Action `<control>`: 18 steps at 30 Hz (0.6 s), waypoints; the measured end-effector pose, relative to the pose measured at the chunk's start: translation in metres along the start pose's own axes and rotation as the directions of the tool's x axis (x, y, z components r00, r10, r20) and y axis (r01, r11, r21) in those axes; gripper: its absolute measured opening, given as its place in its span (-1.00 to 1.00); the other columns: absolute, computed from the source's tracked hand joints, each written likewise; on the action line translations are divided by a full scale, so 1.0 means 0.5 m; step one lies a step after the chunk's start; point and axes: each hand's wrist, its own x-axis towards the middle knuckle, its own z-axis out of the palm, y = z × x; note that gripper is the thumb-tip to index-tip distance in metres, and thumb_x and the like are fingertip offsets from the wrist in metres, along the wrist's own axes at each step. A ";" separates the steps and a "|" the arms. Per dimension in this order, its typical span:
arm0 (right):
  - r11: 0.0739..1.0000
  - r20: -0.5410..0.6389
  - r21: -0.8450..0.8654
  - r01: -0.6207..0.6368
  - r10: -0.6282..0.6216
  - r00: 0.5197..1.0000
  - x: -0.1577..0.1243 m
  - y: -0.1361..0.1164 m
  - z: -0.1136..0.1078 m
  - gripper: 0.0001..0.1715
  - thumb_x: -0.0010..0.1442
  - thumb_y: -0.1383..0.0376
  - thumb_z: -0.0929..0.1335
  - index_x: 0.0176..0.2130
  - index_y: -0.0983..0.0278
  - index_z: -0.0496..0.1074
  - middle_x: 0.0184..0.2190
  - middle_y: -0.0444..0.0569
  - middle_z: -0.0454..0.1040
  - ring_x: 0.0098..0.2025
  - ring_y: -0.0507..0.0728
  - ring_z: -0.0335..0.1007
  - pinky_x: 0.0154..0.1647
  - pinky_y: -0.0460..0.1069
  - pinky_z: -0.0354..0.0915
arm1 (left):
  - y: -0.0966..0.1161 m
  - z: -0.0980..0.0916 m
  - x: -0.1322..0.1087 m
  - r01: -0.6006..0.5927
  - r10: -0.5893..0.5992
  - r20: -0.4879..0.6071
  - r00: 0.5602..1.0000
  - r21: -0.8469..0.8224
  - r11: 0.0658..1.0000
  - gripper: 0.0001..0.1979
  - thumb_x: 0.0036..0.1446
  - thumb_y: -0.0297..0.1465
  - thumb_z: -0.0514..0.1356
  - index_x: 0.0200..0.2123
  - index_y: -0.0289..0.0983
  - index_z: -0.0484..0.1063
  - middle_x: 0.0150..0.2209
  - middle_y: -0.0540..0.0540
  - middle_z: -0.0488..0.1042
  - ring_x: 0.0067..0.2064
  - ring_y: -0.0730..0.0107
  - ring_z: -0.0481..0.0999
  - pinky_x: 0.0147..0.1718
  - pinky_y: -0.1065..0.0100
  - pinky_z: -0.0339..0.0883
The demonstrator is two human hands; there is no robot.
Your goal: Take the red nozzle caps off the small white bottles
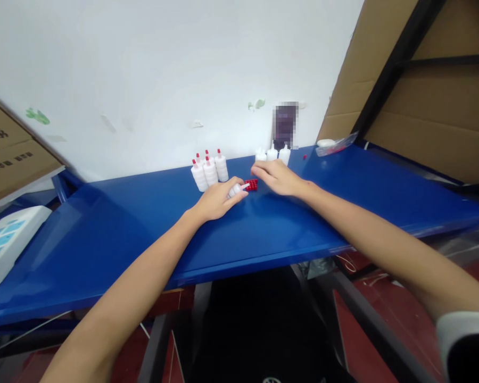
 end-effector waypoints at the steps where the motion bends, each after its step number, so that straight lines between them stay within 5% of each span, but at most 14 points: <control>1: 0.999 0.023 0.018 0.027 -0.028 0.999 -0.002 -0.013 0.001 -0.53 0.46 0.12 0.13 -0.25 0.28 0.47 -0.36 -0.01 0.52 -0.31 0.12 0.38 -0.19 -0.01 0.18 | 0.000 0.000 0.000 -0.005 0.005 -0.002 1.000 -0.006 1.000 -0.48 0.38 0.03 0.00 0.14 -0.22 0.37 -0.14 -0.14 0.60 -0.25 0.17 0.57 -0.17 0.22 0.36; 9: 0.993 0.116 0.018 0.118 -0.119 0.986 -0.005 -0.053 0.022 -0.67 0.42 0.16 0.18 -0.27 0.26 0.38 -0.44 -0.07 0.44 -0.42 0.06 0.28 -0.31 -0.03 0.12 | -0.008 0.002 0.002 -0.038 0.038 -0.011 0.999 -0.047 0.998 -0.54 0.38 -0.01 0.04 0.08 -0.21 0.39 -0.12 -0.15 0.60 -0.15 0.11 0.59 -0.12 0.21 0.37; 18: 0.981 -0.122 -0.177 -0.085 0.064 0.990 0.002 -0.002 -0.027 -0.56 0.46 0.15 0.11 -0.33 0.26 0.38 -0.45 0.00 0.43 -0.40 0.11 0.30 -0.28 0.02 0.14 | -0.008 0.002 0.004 0.014 -0.014 -0.013 1.000 -0.022 1.000 -0.52 0.38 0.02 0.01 -0.01 -0.23 0.45 -0.31 -0.09 0.57 -0.37 0.26 0.50 -0.30 0.29 0.28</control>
